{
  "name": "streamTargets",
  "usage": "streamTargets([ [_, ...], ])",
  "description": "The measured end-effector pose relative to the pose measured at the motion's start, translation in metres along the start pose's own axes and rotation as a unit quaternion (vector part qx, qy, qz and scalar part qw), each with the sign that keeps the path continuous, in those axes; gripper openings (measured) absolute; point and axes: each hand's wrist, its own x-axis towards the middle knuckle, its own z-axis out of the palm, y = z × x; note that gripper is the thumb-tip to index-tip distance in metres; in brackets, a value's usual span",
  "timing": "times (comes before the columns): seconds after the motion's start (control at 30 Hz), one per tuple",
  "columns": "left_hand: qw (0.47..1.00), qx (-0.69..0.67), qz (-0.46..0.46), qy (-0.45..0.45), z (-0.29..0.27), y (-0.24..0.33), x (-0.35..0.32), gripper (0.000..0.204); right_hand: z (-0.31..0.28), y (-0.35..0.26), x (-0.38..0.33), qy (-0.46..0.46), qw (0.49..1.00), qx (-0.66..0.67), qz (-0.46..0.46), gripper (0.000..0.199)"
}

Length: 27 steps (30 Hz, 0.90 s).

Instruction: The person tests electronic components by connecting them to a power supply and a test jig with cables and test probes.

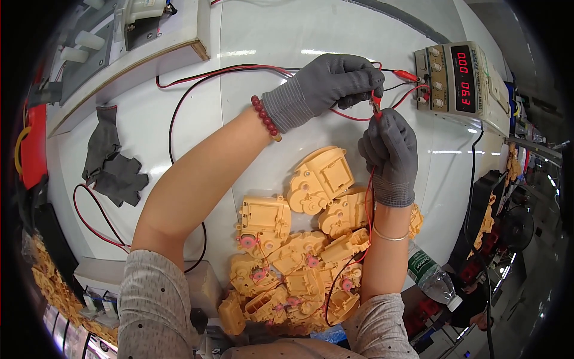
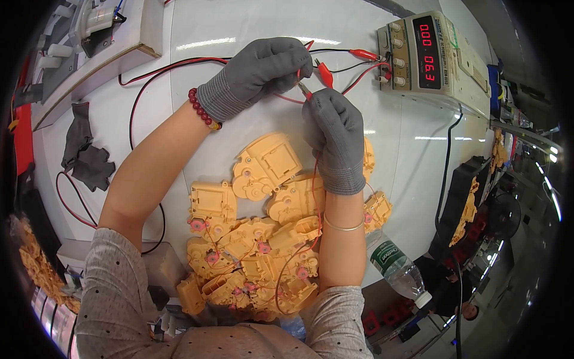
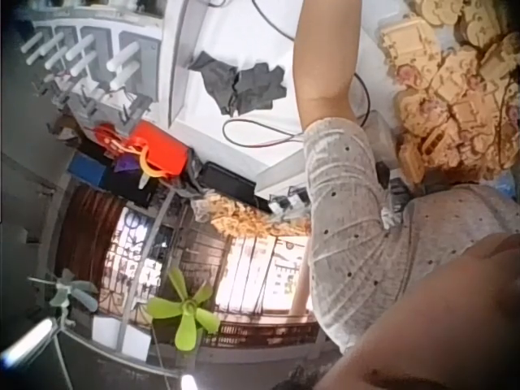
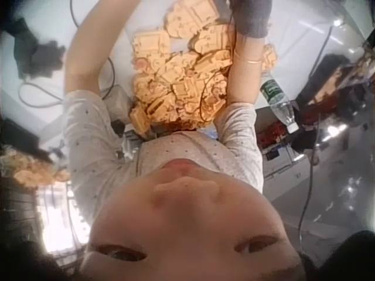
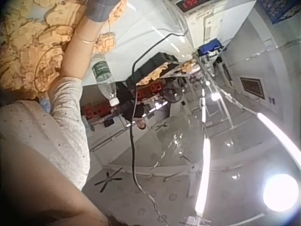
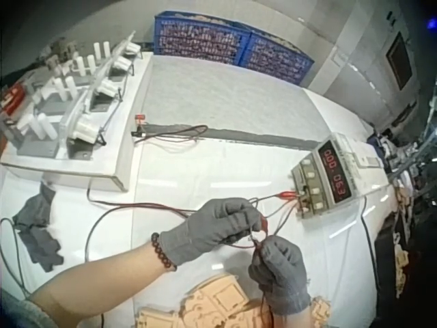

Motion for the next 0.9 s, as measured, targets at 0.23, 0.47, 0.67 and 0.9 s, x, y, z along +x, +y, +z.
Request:
streamTargets([
  [0.23, 1.000, -0.004, 0.004, -0.020, -0.0033, -0.0022, 0.0010, 0.027, 0.0005, 0.0001, -0.0007, -0.003, 1.000, 0.002, 0.011, 0.028],
  [0.47, 0.999, 0.023, 0.015, -0.024, -0.0034, -0.0040, 0.0025, 0.026, -0.0002, 0.0014, -0.0009, -0.001, 1.000, 0.012, 0.016, 0.026],
  [0.67, 0.997, 0.061, 0.051, -0.020, -0.0016, -0.0073, 0.0026, 0.026, 0.0004, 0.0029, -0.0007, -0.011, 0.999, 0.032, 0.017, 0.025],
  [0.9, 0.997, 0.075, 0.032, -0.016, -0.0030, -0.0026, 0.0015, 0.024, -0.0012, 0.0029, -0.0008, 0.019, 0.998, 0.053, 0.030, 0.025],
])
